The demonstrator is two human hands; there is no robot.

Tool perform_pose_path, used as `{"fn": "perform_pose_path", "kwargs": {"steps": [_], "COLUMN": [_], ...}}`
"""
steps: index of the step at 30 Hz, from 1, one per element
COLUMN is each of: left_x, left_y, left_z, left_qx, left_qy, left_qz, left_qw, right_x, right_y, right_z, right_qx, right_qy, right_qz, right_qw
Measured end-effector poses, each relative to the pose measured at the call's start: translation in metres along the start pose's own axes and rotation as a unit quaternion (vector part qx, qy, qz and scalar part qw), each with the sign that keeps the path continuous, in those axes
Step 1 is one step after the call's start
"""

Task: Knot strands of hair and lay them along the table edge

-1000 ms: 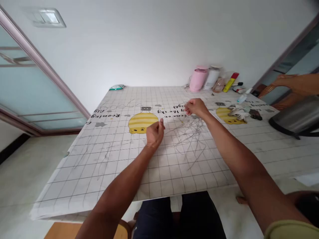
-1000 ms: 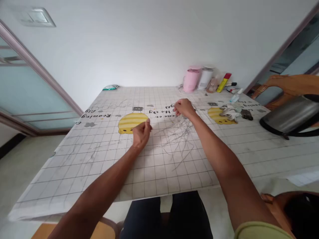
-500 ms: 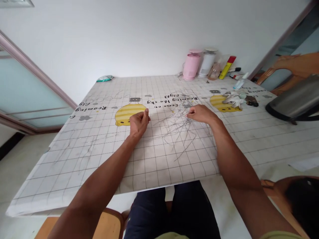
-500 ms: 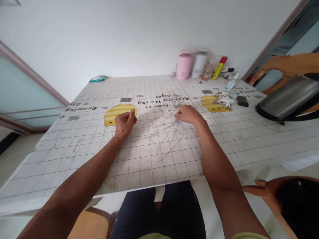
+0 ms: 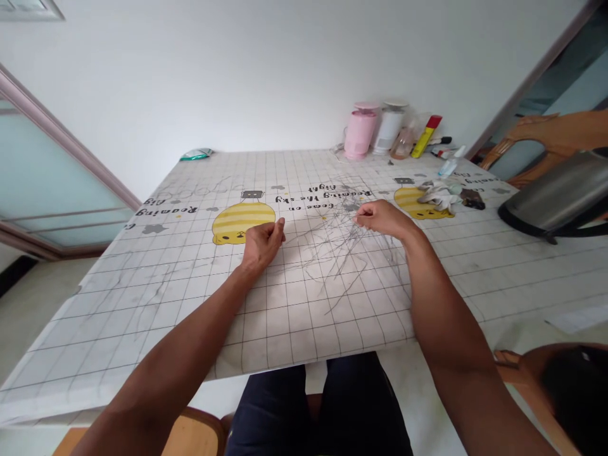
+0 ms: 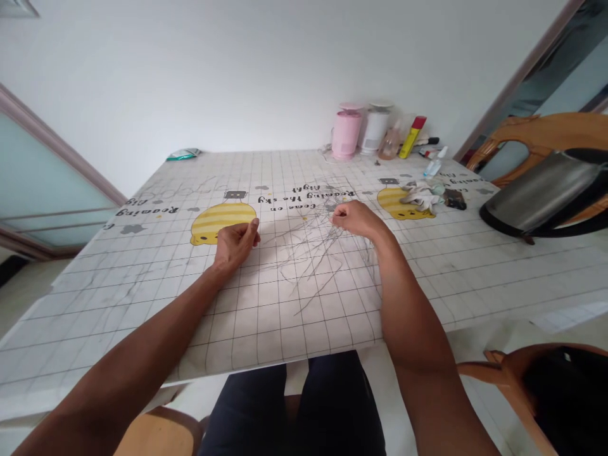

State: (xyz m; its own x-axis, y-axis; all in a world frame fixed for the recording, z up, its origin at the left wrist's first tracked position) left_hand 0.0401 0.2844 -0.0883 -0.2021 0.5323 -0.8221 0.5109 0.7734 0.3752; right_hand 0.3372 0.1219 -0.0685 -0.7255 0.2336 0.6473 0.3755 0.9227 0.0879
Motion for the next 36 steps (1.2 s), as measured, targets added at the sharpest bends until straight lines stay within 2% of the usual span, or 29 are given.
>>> {"fn": "perform_pose_path", "kwargs": {"steps": [3, 9, 12, 17, 20, 23, 25, 27, 29, 31, 33, 36], "left_x": [-0.002, -0.009, -0.012, -0.013, -0.010, -0.008, -0.007, -0.011, -0.019, -0.028, -0.033, -0.034], "left_y": [-0.001, -0.005, -0.006, -0.007, -0.006, -0.006, -0.010, -0.016, -0.024, -0.029, -0.031, -0.031], "left_z": [0.001, -0.001, -0.001, -0.004, -0.006, -0.002, 0.010, 0.024, 0.035, 0.042, 0.044, 0.039], "left_qx": [0.008, 0.013, 0.013, 0.007, -0.001, 0.024, 0.078, 0.138, 0.174, 0.183, 0.165, 0.112], "left_qy": [0.012, 0.013, 0.016, 0.016, 0.005, -0.033, -0.090, -0.157, -0.221, -0.272, -0.305, -0.315], "left_qz": [-0.002, 0.003, 0.014, 0.009, 0.003, -0.010, -0.042, -0.078, -0.098, -0.106, -0.113, -0.111], "left_qw": [1.000, 1.000, 1.000, 1.000, 1.000, 0.999, 0.992, 0.975, 0.955, 0.939, 0.931, 0.936], "right_x": [-0.003, -0.006, -0.008, -0.009, 0.001, 0.022, 0.036, 0.049, 0.063, 0.077, 0.089, 0.098], "right_y": [-0.005, -0.012, -0.015, -0.017, -0.014, -0.007, -0.003, -0.001, -0.001, -0.003, -0.006, -0.012], "right_z": [-0.007, -0.024, -0.026, -0.028, -0.025, -0.012, 0.004, 0.025, 0.047, 0.066, 0.081, 0.097], "right_qx": [-0.006, -0.072, -0.083, -0.060, -0.060, -0.081, -0.108, -0.133, -0.127, -0.100, -0.070, -0.039], "right_qy": [0.080, 0.175, 0.274, 0.415, 0.488, 0.571, 0.606, 0.616, 0.612, 0.603, 0.590, 0.561], "right_qz": [0.019, 0.061, 0.079, 0.085, 0.062, 0.016, 0.002, -0.001, -0.017, -0.040, -0.053, -0.043], "right_qw": [0.997, 0.980, 0.955, 0.904, 0.868, 0.817, 0.788, 0.777, 0.780, 0.790, 0.803, 0.826]}}
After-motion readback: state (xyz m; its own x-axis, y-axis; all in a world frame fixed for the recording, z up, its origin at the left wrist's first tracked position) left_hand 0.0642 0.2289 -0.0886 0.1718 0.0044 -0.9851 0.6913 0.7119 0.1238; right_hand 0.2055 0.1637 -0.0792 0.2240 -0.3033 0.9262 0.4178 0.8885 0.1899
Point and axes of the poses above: each hand's wrist, its own y-axis towards the middle knuckle, its own z-axis out of the palm, x = y × z, the point moved 7 cm from there along y, towards the middle knuckle, and after that the axes turned 5 degrees about -z, right-handed, at the moved point
